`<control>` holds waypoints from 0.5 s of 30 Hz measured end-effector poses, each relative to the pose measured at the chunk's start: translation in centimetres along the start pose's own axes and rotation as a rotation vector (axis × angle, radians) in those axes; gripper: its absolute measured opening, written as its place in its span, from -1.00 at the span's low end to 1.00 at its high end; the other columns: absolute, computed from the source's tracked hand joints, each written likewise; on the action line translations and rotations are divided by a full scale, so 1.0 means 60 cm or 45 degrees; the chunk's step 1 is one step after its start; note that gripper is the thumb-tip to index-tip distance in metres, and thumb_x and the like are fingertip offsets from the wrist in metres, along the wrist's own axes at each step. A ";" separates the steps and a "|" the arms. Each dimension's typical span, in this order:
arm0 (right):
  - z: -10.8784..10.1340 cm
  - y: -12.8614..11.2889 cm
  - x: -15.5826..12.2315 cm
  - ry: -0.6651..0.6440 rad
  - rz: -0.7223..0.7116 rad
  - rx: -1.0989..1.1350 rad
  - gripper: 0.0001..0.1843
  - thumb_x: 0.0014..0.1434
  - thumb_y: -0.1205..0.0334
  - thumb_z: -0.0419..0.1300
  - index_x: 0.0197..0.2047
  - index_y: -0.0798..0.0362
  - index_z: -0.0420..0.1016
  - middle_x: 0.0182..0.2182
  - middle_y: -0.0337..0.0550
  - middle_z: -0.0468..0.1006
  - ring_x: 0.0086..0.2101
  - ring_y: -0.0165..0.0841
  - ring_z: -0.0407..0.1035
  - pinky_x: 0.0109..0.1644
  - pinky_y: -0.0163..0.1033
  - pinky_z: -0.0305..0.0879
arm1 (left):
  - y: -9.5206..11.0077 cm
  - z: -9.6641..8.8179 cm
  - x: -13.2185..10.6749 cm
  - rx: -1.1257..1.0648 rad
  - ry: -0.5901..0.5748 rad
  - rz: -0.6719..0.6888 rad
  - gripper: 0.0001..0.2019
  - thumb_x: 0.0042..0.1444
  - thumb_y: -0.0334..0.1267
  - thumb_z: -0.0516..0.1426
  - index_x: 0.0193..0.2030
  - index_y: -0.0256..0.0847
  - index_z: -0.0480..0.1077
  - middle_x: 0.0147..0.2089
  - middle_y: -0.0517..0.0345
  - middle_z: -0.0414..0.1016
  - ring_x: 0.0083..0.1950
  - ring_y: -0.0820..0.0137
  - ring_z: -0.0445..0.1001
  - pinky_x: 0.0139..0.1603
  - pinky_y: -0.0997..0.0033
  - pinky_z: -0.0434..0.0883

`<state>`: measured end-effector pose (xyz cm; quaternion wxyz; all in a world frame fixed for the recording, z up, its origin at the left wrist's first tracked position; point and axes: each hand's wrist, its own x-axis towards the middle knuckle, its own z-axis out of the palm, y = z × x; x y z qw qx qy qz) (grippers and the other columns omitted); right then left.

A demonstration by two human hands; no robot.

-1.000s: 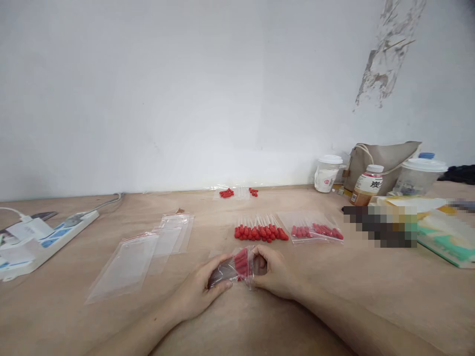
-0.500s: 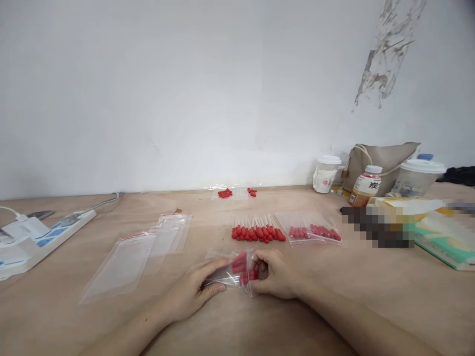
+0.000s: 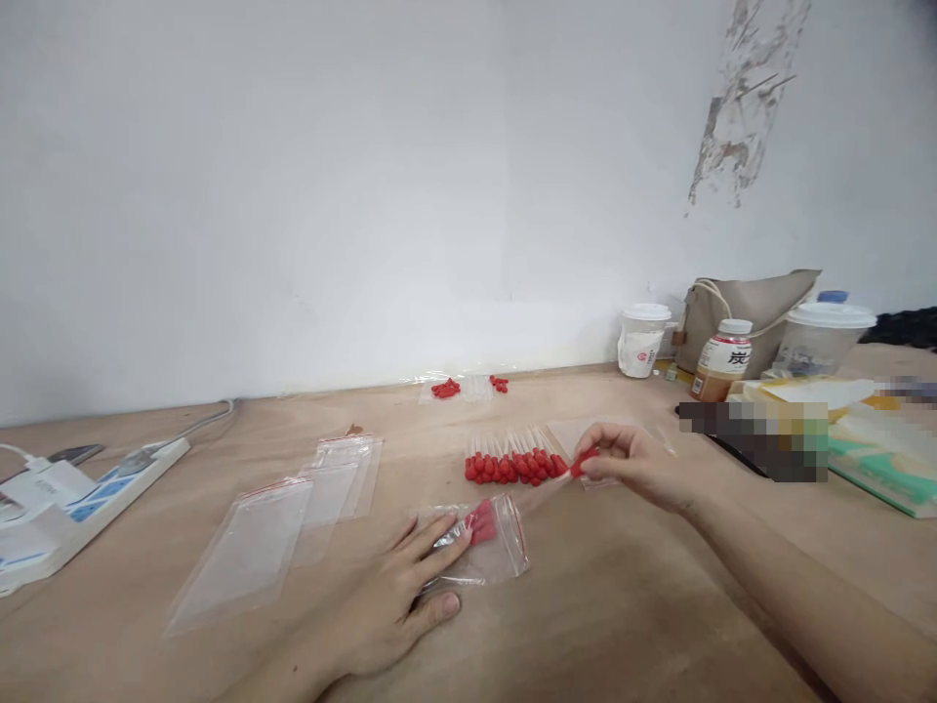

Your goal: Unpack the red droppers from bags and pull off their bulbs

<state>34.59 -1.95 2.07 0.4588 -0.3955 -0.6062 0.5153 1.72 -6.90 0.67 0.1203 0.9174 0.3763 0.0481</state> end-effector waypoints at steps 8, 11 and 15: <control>0.079 -0.027 0.063 0.357 -0.295 -0.160 -0.71 -0.16 0.13 0.29 -0.41 0.05 0.31 -0.45 -0.21 0.47 -0.38 -0.38 0.39 -0.34 -0.30 0.31 | -0.010 0.017 0.007 -0.422 0.403 -0.201 -0.54 0.17 -0.04 -0.10 0.22 0.05 0.02 0.32 0.21 -0.14 0.31 0.24 -0.15 0.25 0.08 -0.07; 0.160 -0.014 0.102 0.268 -0.574 -0.559 -0.83 -0.08 0.24 0.24 -0.39 0.07 0.34 -0.42 -0.21 0.44 -0.39 -0.42 0.36 -0.29 -0.30 0.29 | -0.044 0.013 0.041 -0.798 0.748 -0.491 -0.55 0.13 0.01 -0.06 0.12 -0.09 0.20 0.18 0.10 0.20 0.20 0.27 0.14 0.18 0.24 0.12; 0.230 0.011 0.136 0.221 -0.620 -1.097 -0.88 -0.02 0.36 0.18 -0.33 0.10 0.37 -0.32 -0.14 0.42 -0.35 -0.41 0.32 -0.26 -0.31 0.22 | -0.102 -0.012 0.104 -1.233 0.760 -0.657 -0.47 -0.11 0.08 0.13 -0.10 -0.30 0.38 -0.12 -0.03 0.44 -0.16 0.30 0.42 -0.15 0.37 0.34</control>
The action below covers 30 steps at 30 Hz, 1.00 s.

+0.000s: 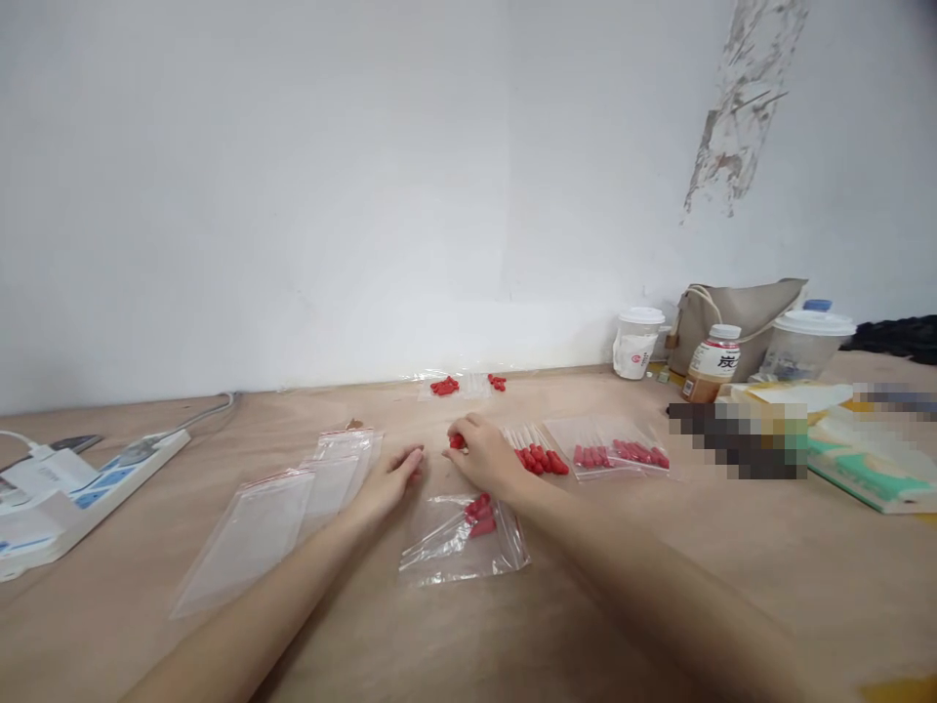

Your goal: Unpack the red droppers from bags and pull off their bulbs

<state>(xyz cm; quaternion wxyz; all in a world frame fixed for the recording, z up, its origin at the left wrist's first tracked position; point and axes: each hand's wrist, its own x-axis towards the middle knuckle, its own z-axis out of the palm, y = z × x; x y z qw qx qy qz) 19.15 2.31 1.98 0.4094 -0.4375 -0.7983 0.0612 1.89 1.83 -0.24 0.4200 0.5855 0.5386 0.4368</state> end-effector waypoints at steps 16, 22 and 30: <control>-0.102 0.027 -0.092 0.164 0.241 -0.227 -0.80 0.11 0.12 0.04 -0.37 0.03 0.42 -0.46 -0.23 0.49 -0.36 -0.39 0.31 -0.21 -0.22 -0.05 | -0.006 0.043 0.055 0.089 -0.049 0.008 -0.57 -0.22 -0.14 0.25 -0.21 -0.37 0.39 -0.46 0.16 0.42 -0.53 0.52 0.31 -0.42 0.47 0.29; -0.103 0.055 -0.158 -0.155 0.225 0.034 -0.90 -0.04 0.22 0.14 -0.48 0.03 0.45 -0.56 -0.28 0.45 -0.45 -0.42 0.29 -0.21 -0.25 0.09 | -0.006 0.043 0.043 0.252 0.017 0.145 -0.65 -0.04 -0.14 0.12 -0.15 -0.34 0.40 -0.32 0.08 0.46 -0.44 0.44 0.35 -0.33 0.40 0.31; -0.059 0.037 -0.152 -0.267 0.277 0.254 -0.90 -0.09 0.26 0.18 -0.46 0.05 0.51 -0.58 -0.27 0.47 -0.52 -0.44 0.28 -0.40 -0.33 0.14 | 0.006 0.020 -0.102 0.669 -0.354 0.650 -0.67 0.14 -0.13 -0.01 0.04 -0.09 0.28 0.05 0.13 0.34 0.05 0.32 0.29 0.09 0.28 0.22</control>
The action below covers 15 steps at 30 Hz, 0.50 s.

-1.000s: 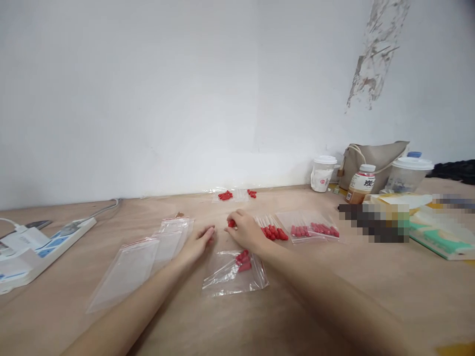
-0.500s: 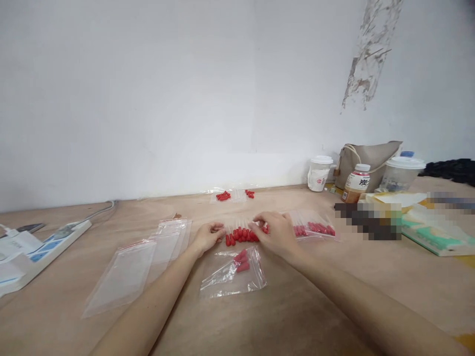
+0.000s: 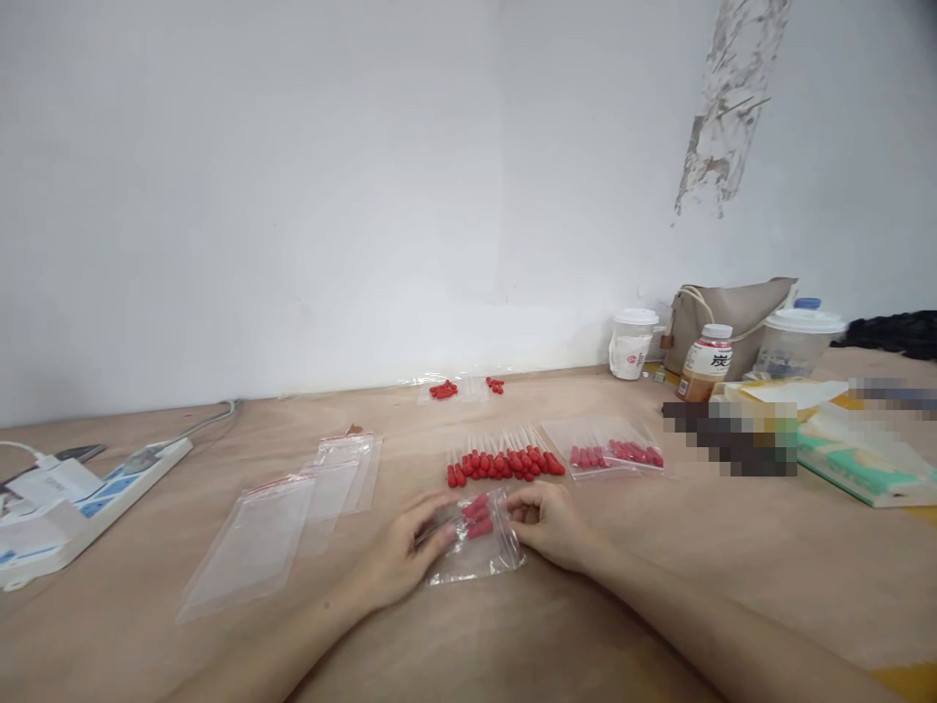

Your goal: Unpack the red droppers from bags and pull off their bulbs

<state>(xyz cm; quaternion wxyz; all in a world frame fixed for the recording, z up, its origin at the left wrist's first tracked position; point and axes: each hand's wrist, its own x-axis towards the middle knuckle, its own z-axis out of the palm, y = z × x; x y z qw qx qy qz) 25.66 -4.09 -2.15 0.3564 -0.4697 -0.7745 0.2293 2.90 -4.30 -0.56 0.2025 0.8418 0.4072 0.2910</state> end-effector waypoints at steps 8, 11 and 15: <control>0.025 0.007 0.003 -0.070 0.088 0.180 -0.79 -0.22 0.32 0.26 -0.40 0.08 0.42 -0.61 -0.37 0.38 -0.55 -0.51 0.22 -0.47 -0.42 0.11 | 0.006 0.006 -0.019 0.003 -0.217 0.039 -0.52 0.12 -0.17 0.02 0.20 -0.02 0.05 0.19 0.14 0.21 0.15 0.29 0.22 0.14 0.21 0.20; 0.019 0.002 0.001 -0.014 0.020 0.229 -0.76 -0.26 0.35 0.27 -0.42 0.09 0.38 -0.54 -0.33 0.39 -0.51 -0.49 0.22 -0.45 -0.41 0.12 | 0.005 0.005 -0.019 0.032 -0.226 0.028 -0.52 0.14 -0.15 0.00 0.21 0.00 0.04 0.16 0.16 0.24 0.13 0.30 0.25 0.13 0.22 0.22; 0.013 -0.001 -0.004 0.044 -0.004 0.205 -0.71 -0.33 0.36 0.30 -0.46 0.09 0.32 -0.48 -0.31 0.38 -0.45 -0.47 0.21 -0.40 -0.39 0.13 | 0.012 0.003 -0.021 0.053 -0.230 0.023 -0.56 0.16 -0.12 -0.03 0.20 0.00 0.07 0.15 0.15 0.26 0.12 0.30 0.26 0.12 0.22 0.23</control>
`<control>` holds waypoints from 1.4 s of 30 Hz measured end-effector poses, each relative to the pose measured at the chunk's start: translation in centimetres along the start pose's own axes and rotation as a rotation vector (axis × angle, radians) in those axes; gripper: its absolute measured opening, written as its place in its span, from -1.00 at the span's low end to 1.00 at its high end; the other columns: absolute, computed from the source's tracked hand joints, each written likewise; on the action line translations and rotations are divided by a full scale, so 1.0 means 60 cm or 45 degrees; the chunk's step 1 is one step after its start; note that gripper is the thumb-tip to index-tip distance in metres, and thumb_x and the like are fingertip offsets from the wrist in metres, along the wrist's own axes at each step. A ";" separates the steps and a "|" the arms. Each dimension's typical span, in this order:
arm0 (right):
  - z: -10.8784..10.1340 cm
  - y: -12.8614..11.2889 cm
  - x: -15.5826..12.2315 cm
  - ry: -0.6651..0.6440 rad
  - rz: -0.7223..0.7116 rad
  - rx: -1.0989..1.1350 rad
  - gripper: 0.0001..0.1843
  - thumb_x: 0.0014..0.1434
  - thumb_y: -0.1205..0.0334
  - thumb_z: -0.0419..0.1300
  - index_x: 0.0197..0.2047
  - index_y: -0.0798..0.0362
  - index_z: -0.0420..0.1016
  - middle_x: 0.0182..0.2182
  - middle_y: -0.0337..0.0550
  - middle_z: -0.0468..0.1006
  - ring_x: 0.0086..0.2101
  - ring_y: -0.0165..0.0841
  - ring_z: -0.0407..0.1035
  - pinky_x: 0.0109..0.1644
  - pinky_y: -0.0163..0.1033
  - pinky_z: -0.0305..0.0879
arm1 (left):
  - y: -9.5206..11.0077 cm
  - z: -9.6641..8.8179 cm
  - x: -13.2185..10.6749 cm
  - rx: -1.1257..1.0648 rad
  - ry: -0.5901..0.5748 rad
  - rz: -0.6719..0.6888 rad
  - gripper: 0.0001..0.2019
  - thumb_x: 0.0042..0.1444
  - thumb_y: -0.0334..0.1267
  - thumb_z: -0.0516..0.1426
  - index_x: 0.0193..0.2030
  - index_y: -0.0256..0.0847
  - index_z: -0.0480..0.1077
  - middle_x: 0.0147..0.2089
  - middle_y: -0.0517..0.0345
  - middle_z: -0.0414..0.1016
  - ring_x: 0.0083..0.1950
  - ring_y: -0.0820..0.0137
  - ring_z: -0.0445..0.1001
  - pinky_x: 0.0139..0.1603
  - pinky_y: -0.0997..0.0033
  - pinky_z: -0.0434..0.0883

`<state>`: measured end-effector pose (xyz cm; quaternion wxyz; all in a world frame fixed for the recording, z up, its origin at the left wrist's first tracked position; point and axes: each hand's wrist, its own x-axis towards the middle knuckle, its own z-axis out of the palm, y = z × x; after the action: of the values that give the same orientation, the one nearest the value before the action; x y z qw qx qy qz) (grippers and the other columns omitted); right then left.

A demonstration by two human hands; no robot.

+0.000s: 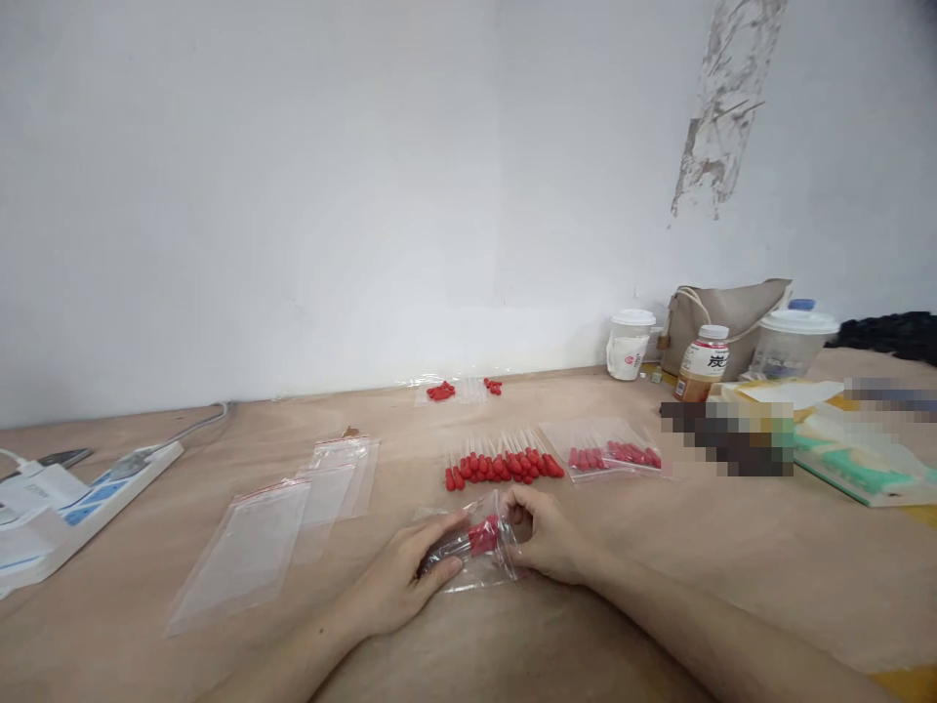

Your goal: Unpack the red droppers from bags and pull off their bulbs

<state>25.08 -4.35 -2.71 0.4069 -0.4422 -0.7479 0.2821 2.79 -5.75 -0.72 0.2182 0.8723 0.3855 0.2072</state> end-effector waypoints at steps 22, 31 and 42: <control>0.000 -0.003 0.004 -0.149 -0.131 -0.337 -0.54 -0.26 0.03 0.34 -0.24 0.02 0.47 -0.29 -0.14 0.45 -0.22 -0.25 0.26 -0.11 -0.16 0.13 | 0.000 -0.004 0.004 0.439 -0.194 0.026 -0.47 0.18 0.02 -0.15 0.27 0.05 -0.20 0.32 0.18 -0.17 0.32 0.20 -0.21 0.24 -0.11 -0.23; -0.036 -0.018 0.000 -0.261 -0.134 -0.389 -0.80 -0.23 0.26 0.25 -0.42 0.06 0.43 -0.50 -0.29 0.44 -0.48 -0.46 0.26 -0.38 -0.37 0.13 | 0.003 -0.005 0.001 0.475 -0.217 0.031 -0.46 0.18 0.04 -0.16 0.27 0.07 -0.24 0.32 0.19 -0.18 0.32 0.21 -0.20 0.23 -0.14 -0.30; -0.056 0.024 0.007 -0.305 0.086 0.621 -0.61 -0.16 0.19 0.31 -0.20 0.10 0.43 -0.30 -0.14 0.48 -0.37 -0.45 0.36 -0.28 -0.30 0.30 | -0.004 -0.004 -0.001 0.468 -0.198 -0.014 -0.46 0.18 0.03 -0.17 0.27 0.06 -0.23 0.31 0.20 -0.15 0.32 0.20 -0.19 0.23 -0.15 -0.28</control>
<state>28.47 -3.10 -1.95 0.4002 -0.3195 -0.6855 0.5175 2.50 -5.57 -0.65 0.0853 0.9087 0.4035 0.0642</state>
